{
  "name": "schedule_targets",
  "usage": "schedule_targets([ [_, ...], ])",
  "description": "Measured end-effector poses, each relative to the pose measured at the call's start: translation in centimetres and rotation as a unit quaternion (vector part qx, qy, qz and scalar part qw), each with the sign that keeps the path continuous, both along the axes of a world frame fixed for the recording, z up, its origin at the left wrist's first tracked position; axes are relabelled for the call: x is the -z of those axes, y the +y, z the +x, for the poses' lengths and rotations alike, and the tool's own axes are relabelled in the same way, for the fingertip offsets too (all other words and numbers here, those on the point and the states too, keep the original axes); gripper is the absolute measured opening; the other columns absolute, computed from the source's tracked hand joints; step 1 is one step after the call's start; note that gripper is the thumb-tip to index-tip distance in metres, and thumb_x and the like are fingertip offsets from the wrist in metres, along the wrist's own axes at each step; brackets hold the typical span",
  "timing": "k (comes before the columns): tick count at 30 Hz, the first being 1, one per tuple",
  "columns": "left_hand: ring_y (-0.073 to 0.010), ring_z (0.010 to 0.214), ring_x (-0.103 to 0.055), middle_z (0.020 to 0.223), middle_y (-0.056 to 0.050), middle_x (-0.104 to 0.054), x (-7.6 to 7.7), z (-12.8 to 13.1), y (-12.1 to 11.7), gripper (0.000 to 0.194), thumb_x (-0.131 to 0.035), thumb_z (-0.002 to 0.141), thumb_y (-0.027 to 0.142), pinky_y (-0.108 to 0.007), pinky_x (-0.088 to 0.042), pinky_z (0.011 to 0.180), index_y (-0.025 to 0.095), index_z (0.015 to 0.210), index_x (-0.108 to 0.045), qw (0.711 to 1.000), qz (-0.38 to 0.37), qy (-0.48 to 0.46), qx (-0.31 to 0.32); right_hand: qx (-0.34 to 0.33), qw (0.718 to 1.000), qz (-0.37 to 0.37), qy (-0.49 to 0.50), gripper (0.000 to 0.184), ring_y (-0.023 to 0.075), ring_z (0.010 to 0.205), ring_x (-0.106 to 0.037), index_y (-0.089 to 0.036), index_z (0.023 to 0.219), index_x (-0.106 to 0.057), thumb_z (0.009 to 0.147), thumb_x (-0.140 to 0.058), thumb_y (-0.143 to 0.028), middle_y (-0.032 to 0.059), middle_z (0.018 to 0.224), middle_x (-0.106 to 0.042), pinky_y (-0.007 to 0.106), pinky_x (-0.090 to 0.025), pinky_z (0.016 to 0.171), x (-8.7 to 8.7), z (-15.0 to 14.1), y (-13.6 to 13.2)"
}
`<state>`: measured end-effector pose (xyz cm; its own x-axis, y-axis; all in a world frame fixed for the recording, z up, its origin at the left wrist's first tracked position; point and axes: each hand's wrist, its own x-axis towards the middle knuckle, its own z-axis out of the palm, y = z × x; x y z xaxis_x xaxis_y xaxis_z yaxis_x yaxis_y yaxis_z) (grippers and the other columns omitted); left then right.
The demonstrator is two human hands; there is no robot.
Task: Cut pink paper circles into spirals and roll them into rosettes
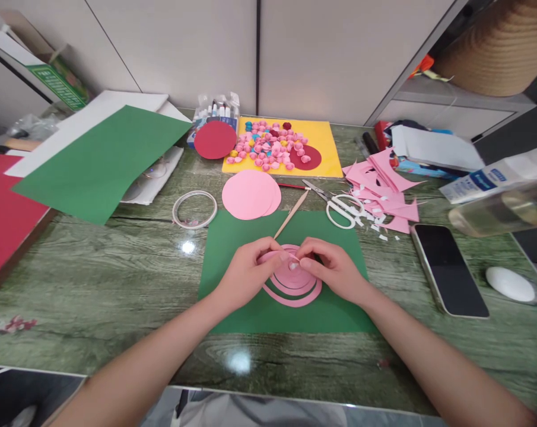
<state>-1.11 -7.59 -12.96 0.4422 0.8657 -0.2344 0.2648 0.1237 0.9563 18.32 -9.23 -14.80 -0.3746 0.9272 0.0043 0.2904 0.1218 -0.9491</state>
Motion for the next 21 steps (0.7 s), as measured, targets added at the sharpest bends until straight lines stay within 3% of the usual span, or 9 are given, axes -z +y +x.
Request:
schedule_targets([
  [21, -0.0084, 0.059, -0.042, 0.065, 0.003, -0.052, -0.42, 0.16, -0.39, 0.023, -0.05, 0.081, 0.037, -0.019, -0.034, 0.057, 0.016, 0.073, -0.057, 0.999, 0.038, 0.026, 0.007, 0.007, 1.0, 0.005, -0.019, 0.016, 0.0142, 0.07, -0.052, -0.02, 0.087, -0.064, 0.085, -0.052, -0.031, 0.0022, 0.075, -0.057, 0.027, -0.039, 0.064, -0.23, -0.28, -0.05],
])
